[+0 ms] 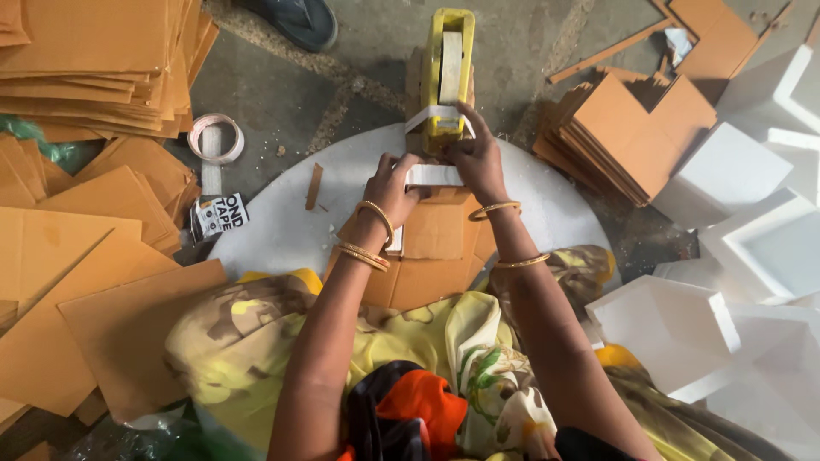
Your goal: The person sits on the floor and assembles small boxes by placing white foam inserts into brown cardboard pieces, then securing them with tape from a dispenser. The person repeatedly picks up materials, aligns them, and tapes the edges to form finished boxes.
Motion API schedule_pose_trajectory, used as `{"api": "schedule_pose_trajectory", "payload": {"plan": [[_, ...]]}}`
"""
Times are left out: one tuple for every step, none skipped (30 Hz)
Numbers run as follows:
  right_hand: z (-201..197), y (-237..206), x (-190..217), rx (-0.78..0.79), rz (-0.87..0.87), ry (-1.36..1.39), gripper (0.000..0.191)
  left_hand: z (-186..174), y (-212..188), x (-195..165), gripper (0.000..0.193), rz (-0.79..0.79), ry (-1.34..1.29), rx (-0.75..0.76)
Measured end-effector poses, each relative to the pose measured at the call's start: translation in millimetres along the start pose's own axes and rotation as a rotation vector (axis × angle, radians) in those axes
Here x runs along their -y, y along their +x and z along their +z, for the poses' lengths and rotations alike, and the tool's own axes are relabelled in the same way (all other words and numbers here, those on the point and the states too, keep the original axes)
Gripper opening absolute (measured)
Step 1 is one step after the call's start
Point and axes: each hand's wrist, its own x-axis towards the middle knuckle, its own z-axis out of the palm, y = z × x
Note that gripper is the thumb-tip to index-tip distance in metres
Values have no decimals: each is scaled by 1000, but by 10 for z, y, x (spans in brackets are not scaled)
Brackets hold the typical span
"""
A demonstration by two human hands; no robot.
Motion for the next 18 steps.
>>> {"api": "schedule_pose_trajectory", "payload": {"plan": [[9,-22,4,-7,-18,-35,81,-1,-32,-7,52,8,-4,-4],[7,-63,7,-13,29,-26,84,-2,-82,-13,51,31,-3,-17],[-6,-113,-6,-16,75,-17,87,-1,-140,-22,50,51,-3,-34],[-22,-173,-6,-14,124,-13,91,8,-216,-32,49,68,-6,-52],[-64,-260,-9,41,118,62,95,21,-318,-40,51,153,-27,-74],[-137,-377,-14,93,115,137,100,34,-441,-47,54,240,-50,-92],[-210,-485,-21,145,112,214,105,47,-554,-55,56,324,-71,-110],[-288,-592,-33,145,185,169,106,61,-665,-62,58,357,-55,-126],[-379,-708,-49,142,260,125,107,79,-780,-76,60,390,-41,-138],[-440,-764,-62,142,326,78,109,90,-843,-94,63,428,-25,-158],[-449,-791,-85,127,324,91,106,84,-887,-107,63,432,-28,-161],[-435,-794,-110,112,319,106,103,67,-915,-118,63,439,-29,-162],[-412,-776,-127,100,310,122,101,49,-938,-138,63,446,-25,-168],[-373,-754,-141,52,312,36,95,37,-959,-168,64,456,-30,-179],[-322,-718,-130,0,308,-48,89,19,-944,-204,64,473,-33,-191],[-281,-705,-108,-52,308,-130,84,-7,-941,-238,65,486,-36,-200],[-260,-727,-103,-72,335,-3,74,-42,-965,-263,64,471,-41,-204],[-255,-762,-101,-95,360,125,66,-90,-976,-283,63,458,-47,-205]]}}
